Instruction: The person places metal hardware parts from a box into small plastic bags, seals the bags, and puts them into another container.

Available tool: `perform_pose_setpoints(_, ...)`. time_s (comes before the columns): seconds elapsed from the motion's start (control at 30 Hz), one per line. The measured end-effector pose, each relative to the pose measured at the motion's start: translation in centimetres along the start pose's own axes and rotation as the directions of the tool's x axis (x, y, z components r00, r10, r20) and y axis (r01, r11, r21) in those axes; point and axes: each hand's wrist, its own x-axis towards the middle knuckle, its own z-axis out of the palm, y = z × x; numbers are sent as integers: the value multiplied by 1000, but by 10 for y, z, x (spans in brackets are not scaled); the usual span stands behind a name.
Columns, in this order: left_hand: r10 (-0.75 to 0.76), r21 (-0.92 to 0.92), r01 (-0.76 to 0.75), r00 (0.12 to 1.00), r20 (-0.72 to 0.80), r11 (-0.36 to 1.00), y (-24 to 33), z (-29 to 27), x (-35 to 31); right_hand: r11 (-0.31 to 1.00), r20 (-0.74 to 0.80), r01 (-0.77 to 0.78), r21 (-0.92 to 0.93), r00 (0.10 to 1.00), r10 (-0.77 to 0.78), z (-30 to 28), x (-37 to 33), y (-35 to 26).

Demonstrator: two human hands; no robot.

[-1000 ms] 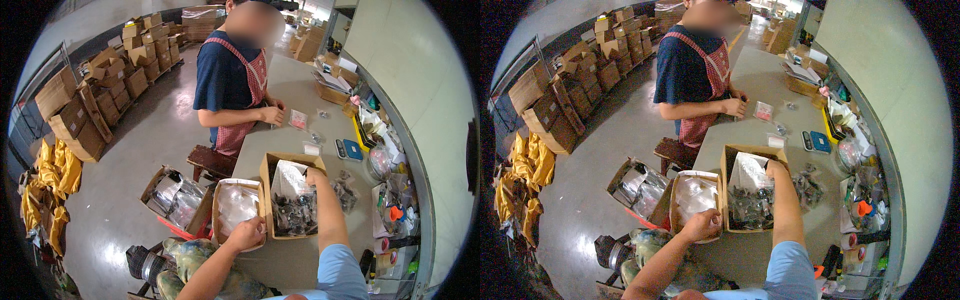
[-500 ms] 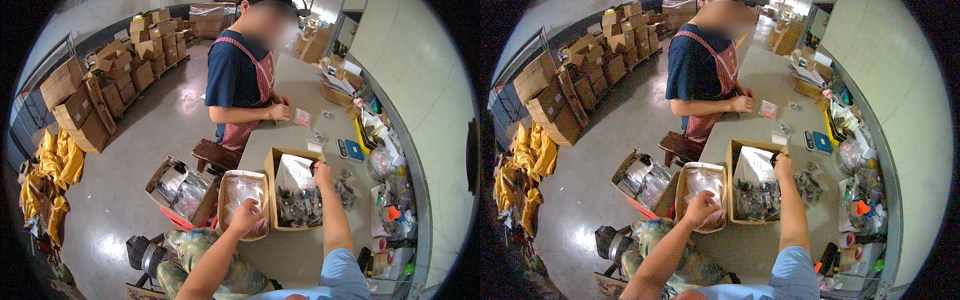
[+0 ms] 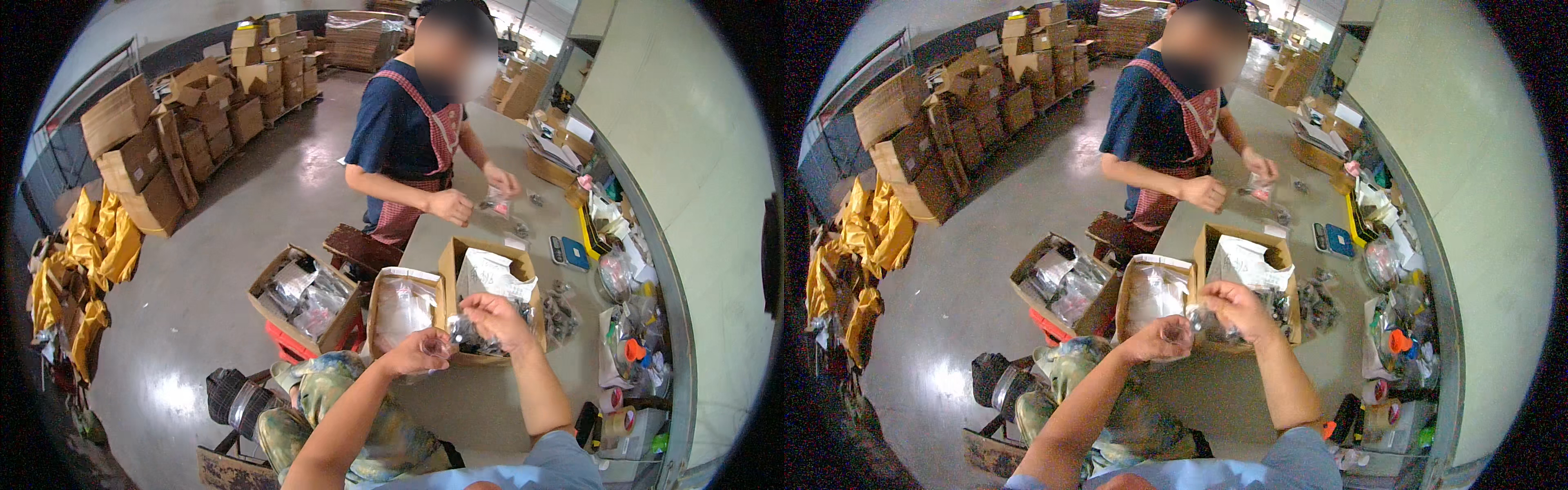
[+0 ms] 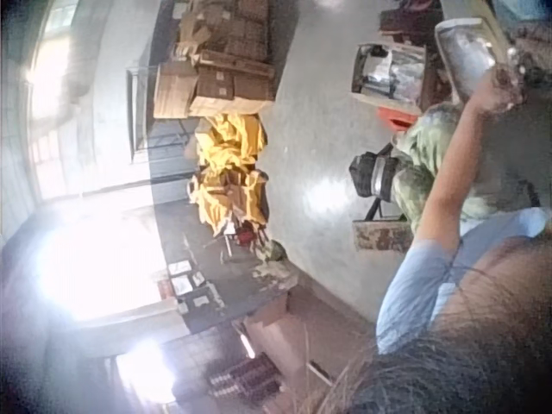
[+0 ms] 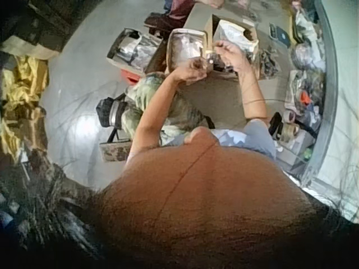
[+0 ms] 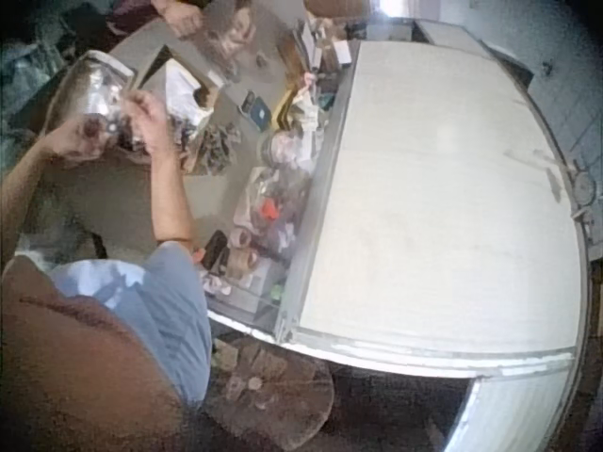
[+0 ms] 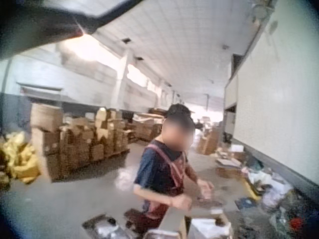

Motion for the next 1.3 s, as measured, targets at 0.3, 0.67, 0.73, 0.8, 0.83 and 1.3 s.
perform_pose_setpoints(0.3,19,-83,-8,990,139,996,25,11,-22,950,106,127,-285,989,-101,52,-2,7)
perform_pose_setpoints(0.67,33,-172,-13,992,118,985,12,4,-21,979,-273,188,76,949,-161,92,17,28)
perform_pose_setpoints(0.73,-16,-131,31,993,116,991,8,-1,-22,971,-137,216,-101,964,-229,92,11,29)
perform_pose_setpoints(0.8,5,-174,13,995,99,985,6,-5,-21,920,9,210,-332,976,-219,88,1,15)
perform_pose_setpoints(0.83,40,-239,-18,995,88,971,8,-1,-20,848,82,249,-469,968,-239,85,-7,6)
perform_pose_setpoints(1.3,112,-344,-47,979,171,938,9,1,-16,214,409,462,-861,877,-252,73,-21,2)
